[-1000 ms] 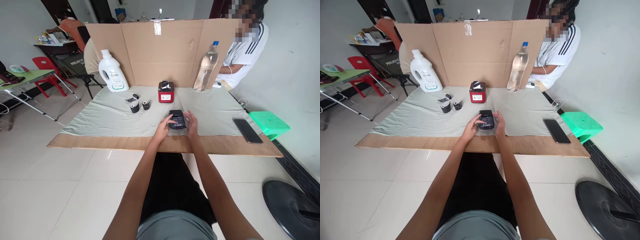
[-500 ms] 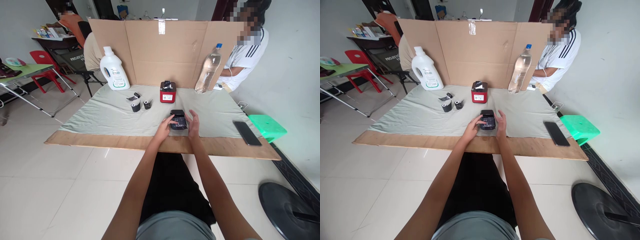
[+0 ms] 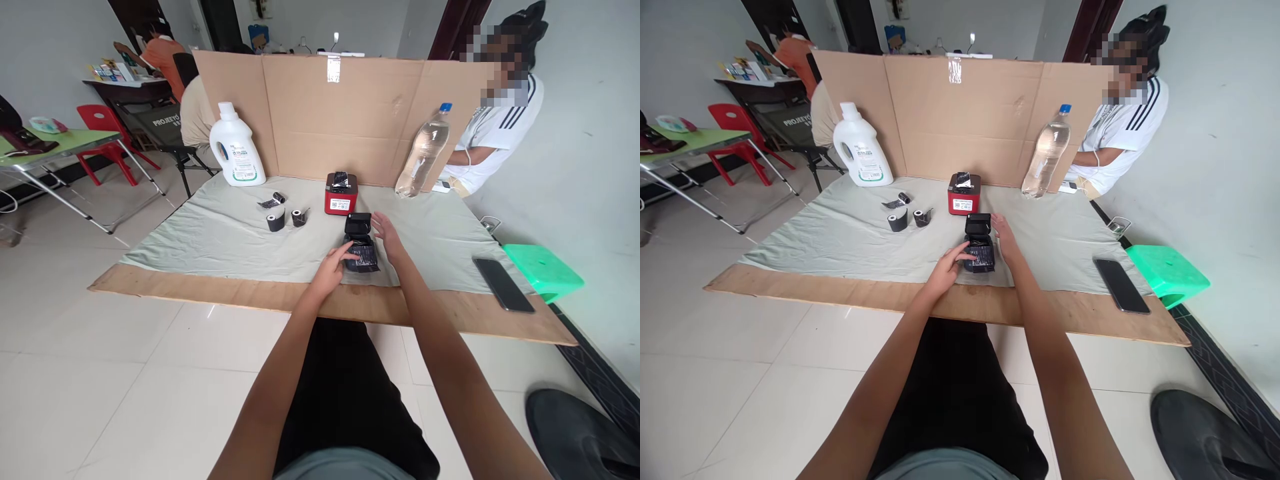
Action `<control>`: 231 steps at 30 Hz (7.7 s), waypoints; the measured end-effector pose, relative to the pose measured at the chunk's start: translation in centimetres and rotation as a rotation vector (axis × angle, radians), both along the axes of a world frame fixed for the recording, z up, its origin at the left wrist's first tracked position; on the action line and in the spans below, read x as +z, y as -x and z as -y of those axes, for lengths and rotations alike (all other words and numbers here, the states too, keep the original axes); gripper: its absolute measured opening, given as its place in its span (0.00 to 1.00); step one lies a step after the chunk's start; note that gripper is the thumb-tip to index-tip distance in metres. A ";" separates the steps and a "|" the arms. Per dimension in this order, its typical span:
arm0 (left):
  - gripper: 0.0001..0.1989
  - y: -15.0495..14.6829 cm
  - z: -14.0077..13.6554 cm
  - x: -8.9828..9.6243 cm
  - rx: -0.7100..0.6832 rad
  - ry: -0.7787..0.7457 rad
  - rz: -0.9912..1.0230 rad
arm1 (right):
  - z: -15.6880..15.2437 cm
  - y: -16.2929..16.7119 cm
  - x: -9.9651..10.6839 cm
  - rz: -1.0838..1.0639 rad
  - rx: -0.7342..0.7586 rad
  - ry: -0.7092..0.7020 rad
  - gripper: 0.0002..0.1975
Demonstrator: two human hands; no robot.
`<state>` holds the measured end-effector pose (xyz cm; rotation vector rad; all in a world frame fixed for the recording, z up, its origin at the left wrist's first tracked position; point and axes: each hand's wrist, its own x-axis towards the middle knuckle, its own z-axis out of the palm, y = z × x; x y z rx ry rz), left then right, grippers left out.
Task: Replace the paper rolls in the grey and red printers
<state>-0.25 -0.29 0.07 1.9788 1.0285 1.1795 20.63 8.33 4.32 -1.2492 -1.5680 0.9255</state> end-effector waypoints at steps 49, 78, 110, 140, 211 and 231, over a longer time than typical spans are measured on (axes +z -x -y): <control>0.24 -0.3 0.5 1.4 0.141 0.280 0.603 | 9.0 4.4 -1.8 -0.195 0.156 -0.134 0.17; 0.22 0.0 0.9 0.9 0.027 0.241 0.382 | 9.3 4.4 -2.6 -0.168 -0.022 -0.187 0.20; 0.23 0.2 1.1 1.9 0.008 0.389 0.466 | 9.8 4.7 -2.5 0.106 -0.040 -0.453 0.13; 0.20 0.5 1.1 0.6 0.063 0.190 0.406 | 9.6 4.0 -2.1 -0.220 0.119 -0.082 0.23; 0.48 6.3 3.7 5.8 -0.177 -0.104 -0.627 | 8.9 4.2 -2.7 -0.179 0.472 0.143 0.21; 0.11 4.9 3.3 4.1 0.114 -0.294 -0.329 | 9.5 4.6 -1.6 -0.433 0.435 0.172 0.16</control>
